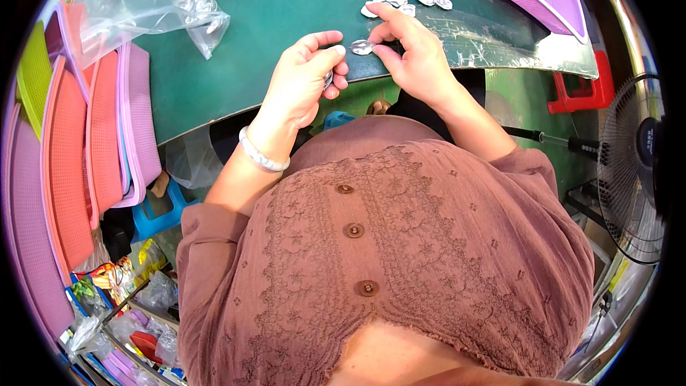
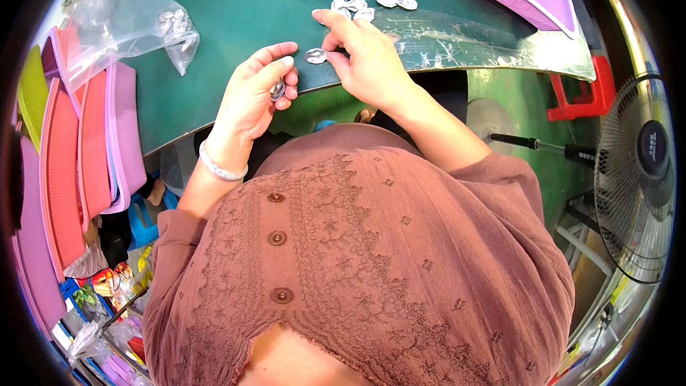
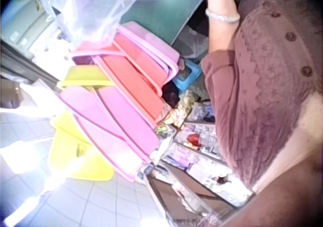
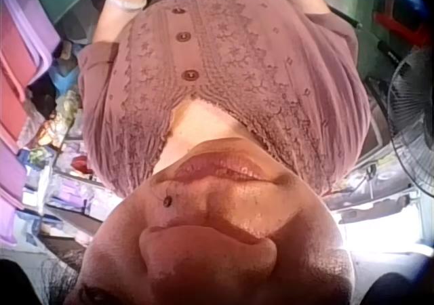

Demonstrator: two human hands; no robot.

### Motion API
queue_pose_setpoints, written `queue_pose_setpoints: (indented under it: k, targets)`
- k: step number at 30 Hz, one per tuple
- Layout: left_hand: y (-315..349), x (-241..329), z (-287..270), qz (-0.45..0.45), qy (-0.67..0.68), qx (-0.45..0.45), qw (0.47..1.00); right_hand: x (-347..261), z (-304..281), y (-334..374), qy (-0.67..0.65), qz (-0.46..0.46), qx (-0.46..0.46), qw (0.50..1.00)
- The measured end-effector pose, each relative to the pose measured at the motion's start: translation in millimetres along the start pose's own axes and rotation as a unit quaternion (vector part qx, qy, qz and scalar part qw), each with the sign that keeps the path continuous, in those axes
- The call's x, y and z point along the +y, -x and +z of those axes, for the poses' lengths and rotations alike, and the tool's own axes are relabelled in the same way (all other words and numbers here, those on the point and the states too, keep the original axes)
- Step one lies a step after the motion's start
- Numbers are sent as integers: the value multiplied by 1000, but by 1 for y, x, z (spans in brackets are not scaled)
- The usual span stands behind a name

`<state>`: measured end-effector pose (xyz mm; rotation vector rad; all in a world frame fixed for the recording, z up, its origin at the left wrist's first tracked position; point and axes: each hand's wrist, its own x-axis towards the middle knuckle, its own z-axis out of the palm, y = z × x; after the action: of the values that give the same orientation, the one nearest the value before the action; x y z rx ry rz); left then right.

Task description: The person picks up small silver foil-wrapped items from a table and places them into a clear plastic bag. She repeats this process, handling the items one by one and occasionally adjusting the bag.

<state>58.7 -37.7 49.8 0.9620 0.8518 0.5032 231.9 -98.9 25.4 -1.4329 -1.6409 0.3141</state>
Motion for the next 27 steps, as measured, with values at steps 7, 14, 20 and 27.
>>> queue_pose_setpoints:
  k: [7, 14, 20, 27]
  targets:
    - [-11, 5, 1, -29, -91, -40, 995, -9, -4, -5, -134, 70, -50, 987]
    - [-10, 0, -3, -104, 166, -102, 975, -8, -4, -10, -365, 131, -39, 921]
    - [-7, -2, -1, -76, 195, -107, 972, -11, -6, -11, -411, 148, -35, 899]
    - [-7, -4, -3, -76, 241, -143, 957, -14, -8, -12, -415, 146, -33, 897]
